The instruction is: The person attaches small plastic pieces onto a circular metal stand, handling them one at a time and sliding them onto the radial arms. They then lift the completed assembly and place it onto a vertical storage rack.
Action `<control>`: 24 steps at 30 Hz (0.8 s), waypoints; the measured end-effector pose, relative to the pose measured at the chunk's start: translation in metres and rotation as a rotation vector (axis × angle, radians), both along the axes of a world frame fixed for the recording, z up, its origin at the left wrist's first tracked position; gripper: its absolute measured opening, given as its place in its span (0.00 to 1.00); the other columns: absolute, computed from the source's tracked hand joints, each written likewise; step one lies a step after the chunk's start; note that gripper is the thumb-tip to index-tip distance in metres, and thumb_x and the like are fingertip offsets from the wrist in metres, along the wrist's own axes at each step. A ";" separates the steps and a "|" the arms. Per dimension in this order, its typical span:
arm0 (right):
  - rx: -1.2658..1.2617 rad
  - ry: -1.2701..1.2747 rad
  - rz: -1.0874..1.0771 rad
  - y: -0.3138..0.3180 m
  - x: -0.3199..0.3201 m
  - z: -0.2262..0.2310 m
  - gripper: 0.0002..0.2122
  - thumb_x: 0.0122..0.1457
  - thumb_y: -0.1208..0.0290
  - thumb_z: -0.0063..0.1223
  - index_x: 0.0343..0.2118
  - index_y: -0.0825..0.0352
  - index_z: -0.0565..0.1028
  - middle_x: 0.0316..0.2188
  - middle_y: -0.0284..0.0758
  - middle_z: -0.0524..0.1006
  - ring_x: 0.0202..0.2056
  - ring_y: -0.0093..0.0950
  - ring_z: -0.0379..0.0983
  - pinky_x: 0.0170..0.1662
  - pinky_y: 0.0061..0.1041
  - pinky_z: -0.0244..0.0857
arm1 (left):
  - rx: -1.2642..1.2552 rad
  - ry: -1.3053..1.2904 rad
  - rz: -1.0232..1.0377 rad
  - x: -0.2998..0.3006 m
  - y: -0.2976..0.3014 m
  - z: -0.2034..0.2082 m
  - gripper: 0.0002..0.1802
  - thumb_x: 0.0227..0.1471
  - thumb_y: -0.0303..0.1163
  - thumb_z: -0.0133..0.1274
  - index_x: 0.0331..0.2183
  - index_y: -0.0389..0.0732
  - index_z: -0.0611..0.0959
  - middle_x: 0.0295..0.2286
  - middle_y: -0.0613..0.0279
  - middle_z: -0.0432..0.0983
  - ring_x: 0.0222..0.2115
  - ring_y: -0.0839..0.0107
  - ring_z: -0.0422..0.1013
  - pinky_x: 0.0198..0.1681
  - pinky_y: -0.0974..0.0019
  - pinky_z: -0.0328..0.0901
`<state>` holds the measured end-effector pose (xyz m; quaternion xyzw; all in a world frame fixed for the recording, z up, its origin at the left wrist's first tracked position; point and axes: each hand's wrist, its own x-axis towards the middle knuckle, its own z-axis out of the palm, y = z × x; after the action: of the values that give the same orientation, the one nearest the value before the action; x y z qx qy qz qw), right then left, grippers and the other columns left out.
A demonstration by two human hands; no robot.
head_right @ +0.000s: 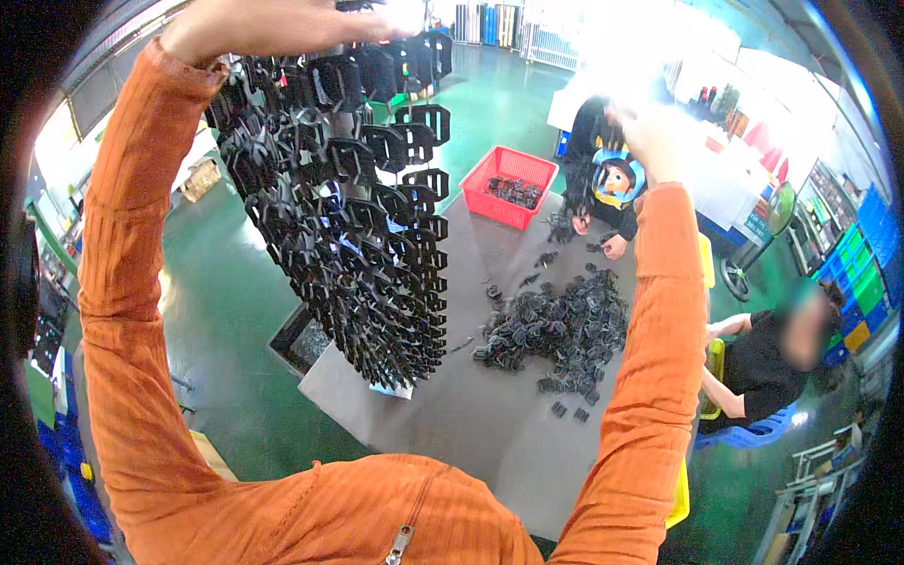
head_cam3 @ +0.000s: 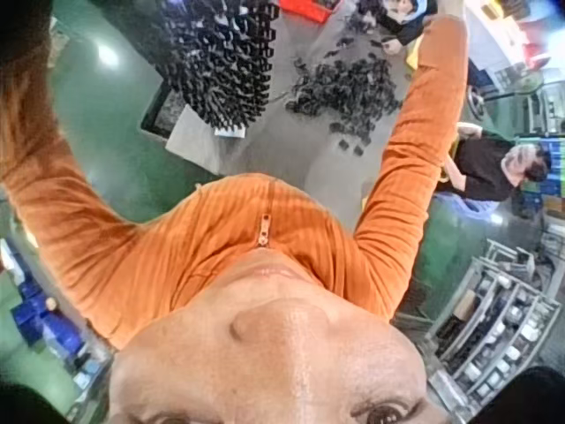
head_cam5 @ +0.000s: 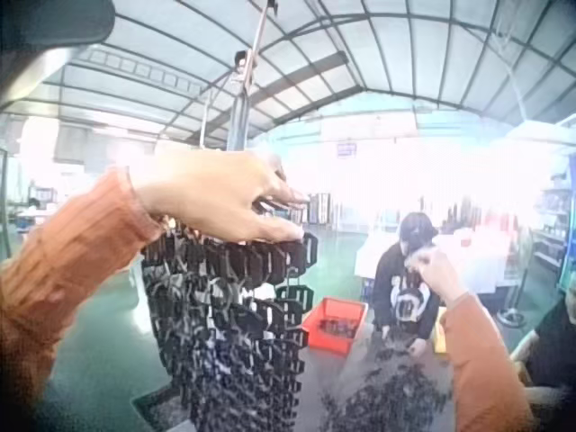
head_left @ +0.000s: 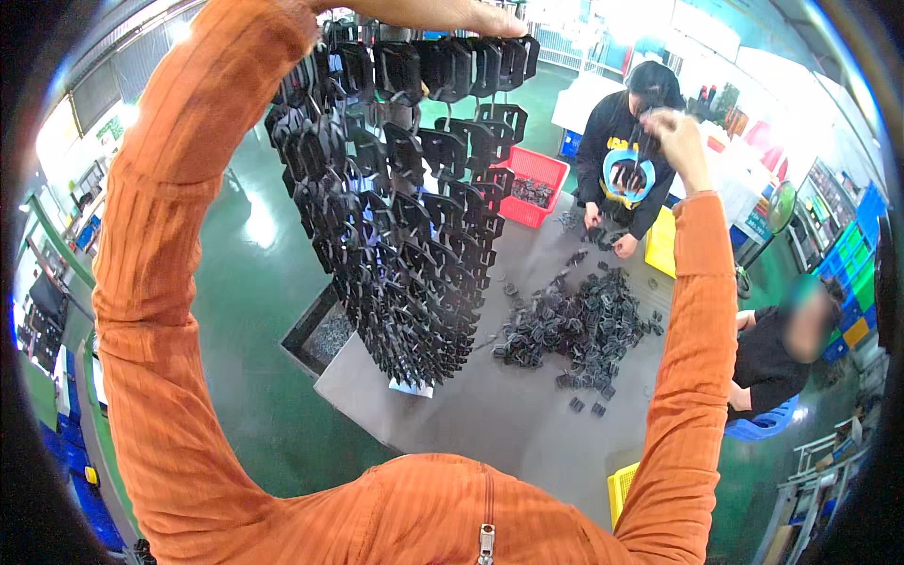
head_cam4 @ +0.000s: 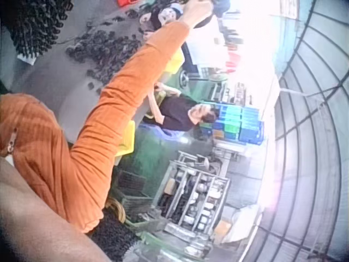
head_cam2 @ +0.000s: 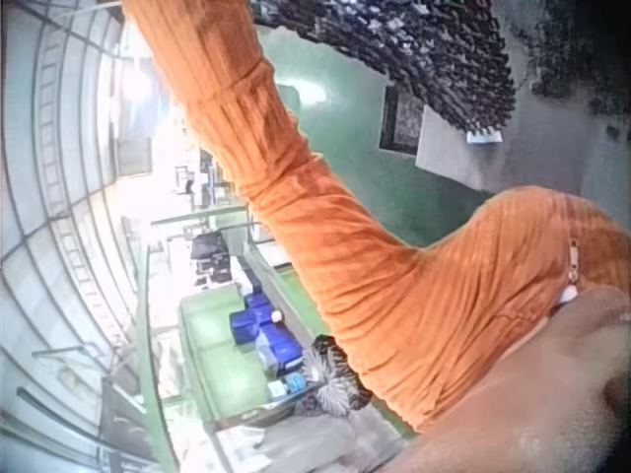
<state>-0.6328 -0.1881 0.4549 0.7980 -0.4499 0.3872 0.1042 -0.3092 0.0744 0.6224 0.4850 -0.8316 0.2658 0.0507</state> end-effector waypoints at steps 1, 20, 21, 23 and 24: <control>0.188 -0.107 0.057 -0.005 0.002 -0.010 0.14 0.49 0.70 0.56 0.39 0.71 0.77 0.29 0.40 0.79 0.30 0.24 0.74 0.37 0.22 0.66 | -0.012 -0.016 0.066 0.001 -0.004 0.001 0.36 0.51 0.55 0.47 0.50 0.32 0.72 0.47 0.41 0.65 0.47 0.52 0.65 0.50 0.60 0.61; 0.480 -0.453 0.777 0.143 0.154 0.082 0.14 0.57 0.62 0.52 0.42 0.65 0.76 0.34 0.28 0.78 0.32 0.17 0.73 0.38 0.19 0.67 | 0.037 -0.073 -0.185 0.019 -0.017 -0.002 0.26 0.55 0.48 0.46 0.49 0.39 0.74 0.47 0.51 0.70 0.46 0.59 0.69 0.49 0.58 0.64; 0.404 -0.458 0.731 0.130 0.151 0.079 0.14 0.57 0.62 0.52 0.41 0.66 0.76 0.32 0.28 0.77 0.31 0.16 0.72 0.36 0.19 0.67 | 0.037 -0.065 -0.187 0.017 -0.020 -0.003 0.26 0.55 0.47 0.46 0.48 0.39 0.74 0.47 0.51 0.70 0.46 0.59 0.69 0.50 0.58 0.64; 0.340 -0.469 0.698 0.135 0.156 0.077 0.13 0.57 0.63 0.52 0.40 0.66 0.77 0.31 0.27 0.77 0.29 0.16 0.72 0.35 0.19 0.66 | 0.037 -0.066 -0.169 0.016 -0.017 -0.003 0.26 0.55 0.46 0.46 0.49 0.37 0.74 0.48 0.48 0.69 0.46 0.57 0.69 0.51 0.56 0.63; 0.387 -0.571 0.716 0.139 0.159 0.075 0.10 0.56 0.68 0.52 0.38 0.67 0.78 0.29 0.27 0.77 0.27 0.16 0.70 0.32 0.18 0.63 | 0.045 -0.065 -0.170 0.016 -0.014 -0.002 0.26 0.55 0.46 0.46 0.49 0.37 0.74 0.48 0.48 0.69 0.46 0.57 0.69 0.51 0.56 0.63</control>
<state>-0.4739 -0.0487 0.5297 0.7693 -0.2218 0.5112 -0.3125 -0.2935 0.0600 0.6203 0.4050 -0.8766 0.2574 0.0351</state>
